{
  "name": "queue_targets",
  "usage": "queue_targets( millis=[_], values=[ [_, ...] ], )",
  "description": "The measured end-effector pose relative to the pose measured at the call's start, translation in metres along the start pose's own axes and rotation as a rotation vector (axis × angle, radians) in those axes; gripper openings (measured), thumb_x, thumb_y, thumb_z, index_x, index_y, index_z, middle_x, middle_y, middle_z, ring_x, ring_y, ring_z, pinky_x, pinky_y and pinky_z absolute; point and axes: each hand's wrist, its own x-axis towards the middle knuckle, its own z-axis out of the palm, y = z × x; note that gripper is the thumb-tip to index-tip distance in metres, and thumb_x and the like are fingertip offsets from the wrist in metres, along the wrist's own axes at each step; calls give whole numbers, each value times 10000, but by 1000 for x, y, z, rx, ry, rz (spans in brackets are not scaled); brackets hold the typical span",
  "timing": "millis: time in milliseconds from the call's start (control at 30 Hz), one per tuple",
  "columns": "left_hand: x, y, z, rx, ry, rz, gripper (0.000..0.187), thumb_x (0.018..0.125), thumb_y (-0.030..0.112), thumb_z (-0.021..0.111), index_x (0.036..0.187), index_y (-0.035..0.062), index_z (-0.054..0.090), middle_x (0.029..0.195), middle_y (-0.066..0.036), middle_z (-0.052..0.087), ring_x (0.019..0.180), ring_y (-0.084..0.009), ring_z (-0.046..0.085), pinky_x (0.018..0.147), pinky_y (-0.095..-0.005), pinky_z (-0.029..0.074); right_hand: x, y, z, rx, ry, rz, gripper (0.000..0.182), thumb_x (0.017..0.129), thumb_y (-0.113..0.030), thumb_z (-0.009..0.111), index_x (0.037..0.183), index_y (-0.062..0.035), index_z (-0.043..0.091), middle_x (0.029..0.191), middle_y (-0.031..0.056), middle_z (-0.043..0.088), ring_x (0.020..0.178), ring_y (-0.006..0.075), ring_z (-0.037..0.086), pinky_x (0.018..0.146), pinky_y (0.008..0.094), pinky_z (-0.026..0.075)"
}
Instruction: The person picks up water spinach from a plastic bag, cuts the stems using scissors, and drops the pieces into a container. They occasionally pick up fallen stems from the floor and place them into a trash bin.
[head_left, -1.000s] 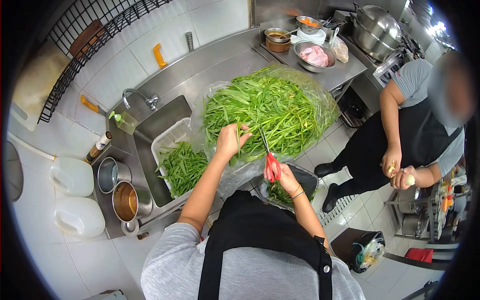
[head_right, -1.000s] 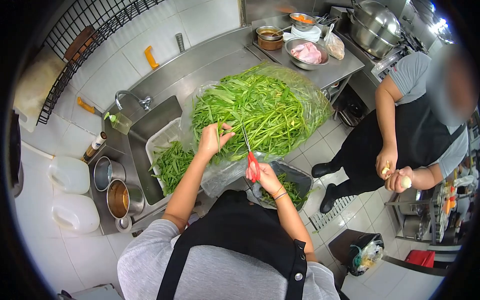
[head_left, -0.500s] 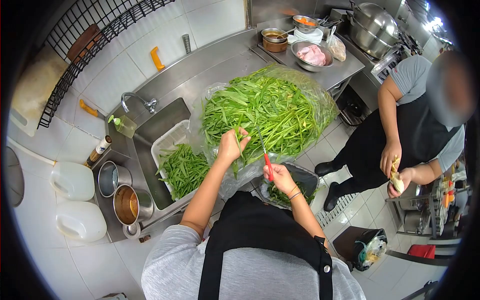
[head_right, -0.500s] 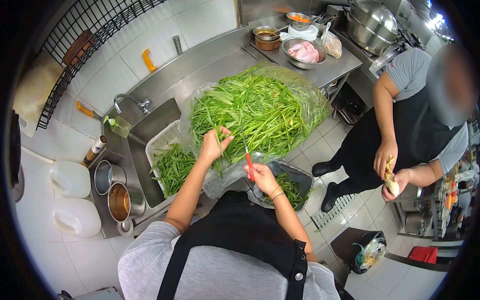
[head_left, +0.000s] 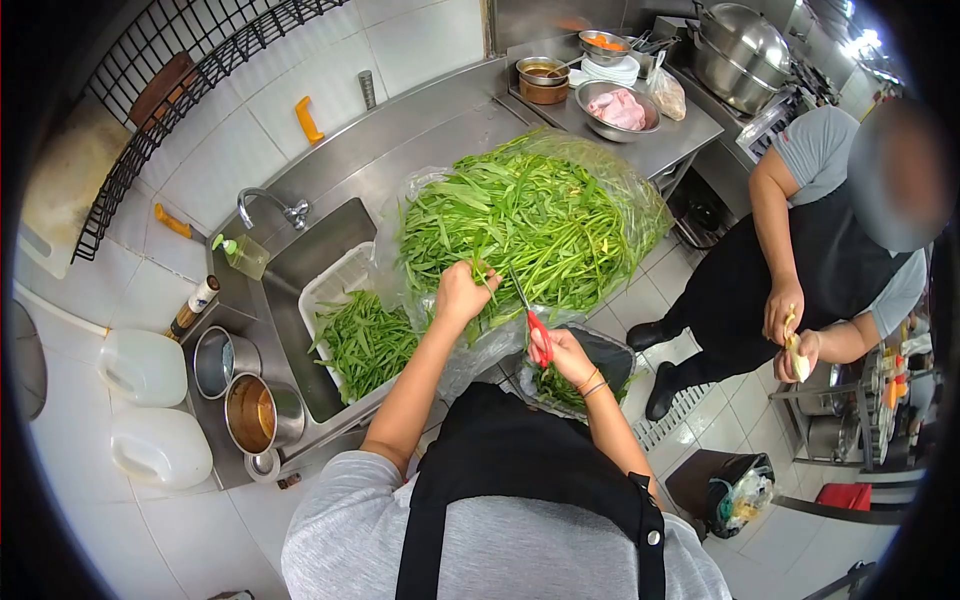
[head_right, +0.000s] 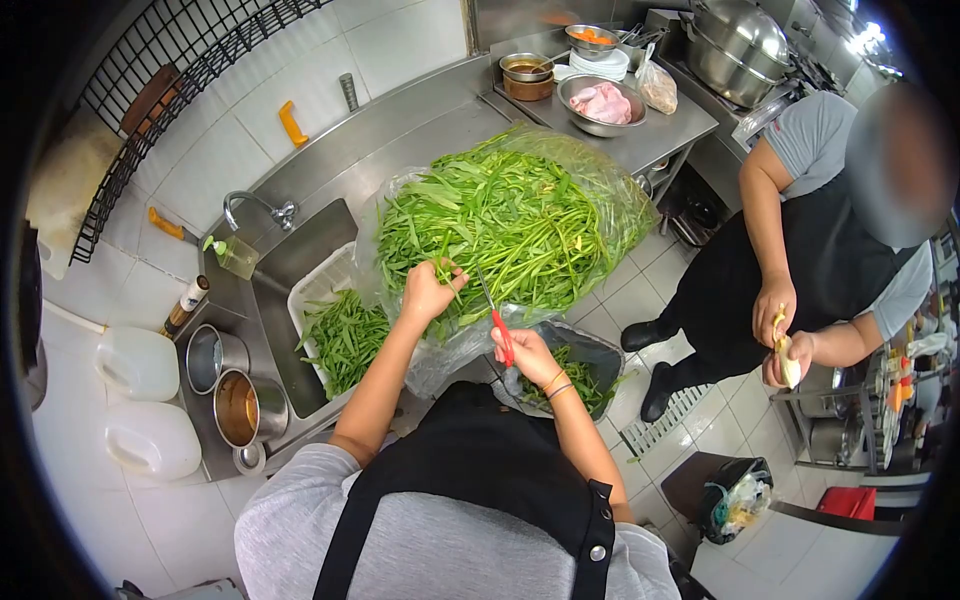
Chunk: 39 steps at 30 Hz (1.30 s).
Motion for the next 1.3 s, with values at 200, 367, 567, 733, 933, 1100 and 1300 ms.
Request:
queue_targets(
  millis=[200, 367, 567, 733, 933, 1100, 1300],
  values=[
    [-6, 1, -4, -7, 71, 75, 299, 639, 270, 766, 805, 50, 650, 813, -168, 623, 772, -319, 610, 699, -361, 471, -3, -7, 0, -34, -7, 30, 374, 864, -358, 591, 659, -46, 576, 609, -35, 525, 561, 35, 437, 533, 204, 361],
    [-10, -11, -8, -126, 124, 185, 269, 677, 236, 749, 816, 50, 614, 798, -125, 597, 722, -270, 605, 665, -362, 465, -15, -9, -3, -55, -50, 80, 297, 841, -300, 637, 715, -32, 614, 614, -45, 525, 554, 31, 432, 517, 195, 358],
    [-19, -15, -63, -568, 206, -111, 165, 800, 165, 677, 870, 47, 586, 699, -9, 586, 641, -101, 558, 578, -235, 437, -31, -18, -12, 11, -120, 78, 232, 831, -234, 650, 731, -26, 624, 616, -47, 527, 559, 29, 445, 520, 188, 359],
    [-12, -69, -87, -669, 218, -110, 71, 864, 108, 569, 891, 44, 584, 773, -41, 639, 663, -77, 563, 565, -222, 437, -33, -14, -13, 119, -155, -87, 261, 854, -248, 603, 707, -34, 590, 643, -27, 535, 591, 36, 462, 546, 196, 368],
    [-15, -62, -88, -825, 157, -182, 69, 873, 97, 539, 918, 51, 565, 807, -55, 642, 682, -92, 594, 567, -227, 478, 3, -22, 14, -35, -175, -44, 265, 874, -250, 578, 723, -33, 556, 667, -28, 530, 614, 45, 460, 565, 197, 374],
    [-34, -7, -102, -982, -20, -162, 82, 856, 82, 545, 930, 47, 552, 779, -47, 623, 708, -103, 601, 596, -232, 475, 27, -42, 41, 103, 59, -470, 284, 860, -317, 585, 916, -52, 502, 853, 3, 454, 856, 112, 489, 697, 246, 386],
    [-42, 30, -105, -947, -515, -26, 150, 827, 119, 581, 959, 52, 555, 838, -31, 615, 682, -67, 531, 618, -207, 423, 54, -73, 73, 404, -120, -540, 483, 848, -492, 532, 1082, -88, 409, 989, 21, 385, 1001, 162, 464, 803, 272, 387]
  ],
)
